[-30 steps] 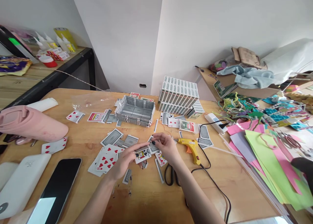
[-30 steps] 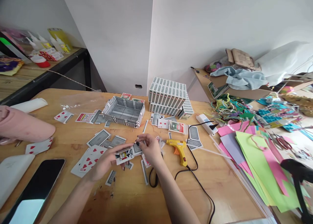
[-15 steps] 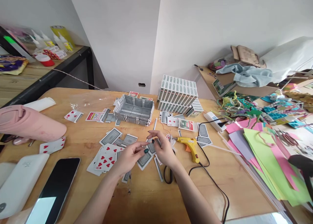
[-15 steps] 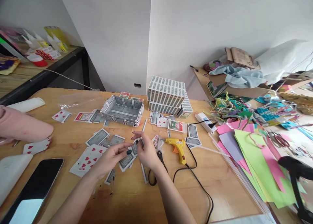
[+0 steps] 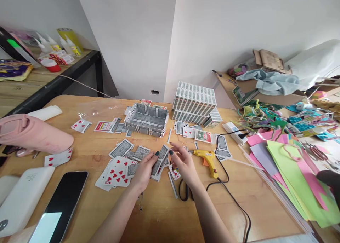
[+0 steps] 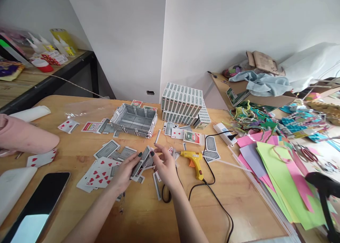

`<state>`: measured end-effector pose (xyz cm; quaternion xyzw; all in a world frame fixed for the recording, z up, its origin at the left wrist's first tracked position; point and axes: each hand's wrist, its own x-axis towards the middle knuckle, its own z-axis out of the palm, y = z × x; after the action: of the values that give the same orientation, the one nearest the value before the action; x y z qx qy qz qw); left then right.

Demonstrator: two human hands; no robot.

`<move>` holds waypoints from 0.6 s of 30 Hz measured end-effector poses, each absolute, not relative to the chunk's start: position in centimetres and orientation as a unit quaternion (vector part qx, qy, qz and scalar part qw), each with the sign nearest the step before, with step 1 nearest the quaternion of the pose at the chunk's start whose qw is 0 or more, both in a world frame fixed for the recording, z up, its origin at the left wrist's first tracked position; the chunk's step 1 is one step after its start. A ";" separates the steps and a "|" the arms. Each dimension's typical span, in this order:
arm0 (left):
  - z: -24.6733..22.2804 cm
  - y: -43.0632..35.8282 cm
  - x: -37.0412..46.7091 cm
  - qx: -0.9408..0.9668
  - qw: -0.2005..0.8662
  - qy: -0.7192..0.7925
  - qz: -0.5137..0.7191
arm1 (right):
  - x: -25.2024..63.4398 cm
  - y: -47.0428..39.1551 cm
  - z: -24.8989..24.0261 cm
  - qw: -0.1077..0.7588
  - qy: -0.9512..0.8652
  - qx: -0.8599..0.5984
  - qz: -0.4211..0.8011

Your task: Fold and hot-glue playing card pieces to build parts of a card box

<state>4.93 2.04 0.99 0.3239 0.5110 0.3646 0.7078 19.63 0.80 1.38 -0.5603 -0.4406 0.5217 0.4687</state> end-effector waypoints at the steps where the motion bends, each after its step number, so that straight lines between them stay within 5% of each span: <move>1: 1.0 2.0 5.0 0.319 0.714 0.507 0.362 | 19.7 0.6 1.4 0.464 -0.441 -0.554 0.532; 8: 0.8 1.8 4.9 0.400 0.687 0.516 0.319 | 19.4 0.7 1.3 0.448 -0.445 -0.563 0.533; 18: 2.6 1.4 4.1 0.492 0.688 0.457 0.275 | 16.3 -0.6 1.7 0.390 -0.575 -0.628 0.352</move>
<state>4.12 1.43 2.57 0.4916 0.4568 0.2752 0.6884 16.29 -0.64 1.70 -0.6276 -0.5750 0.3515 0.3899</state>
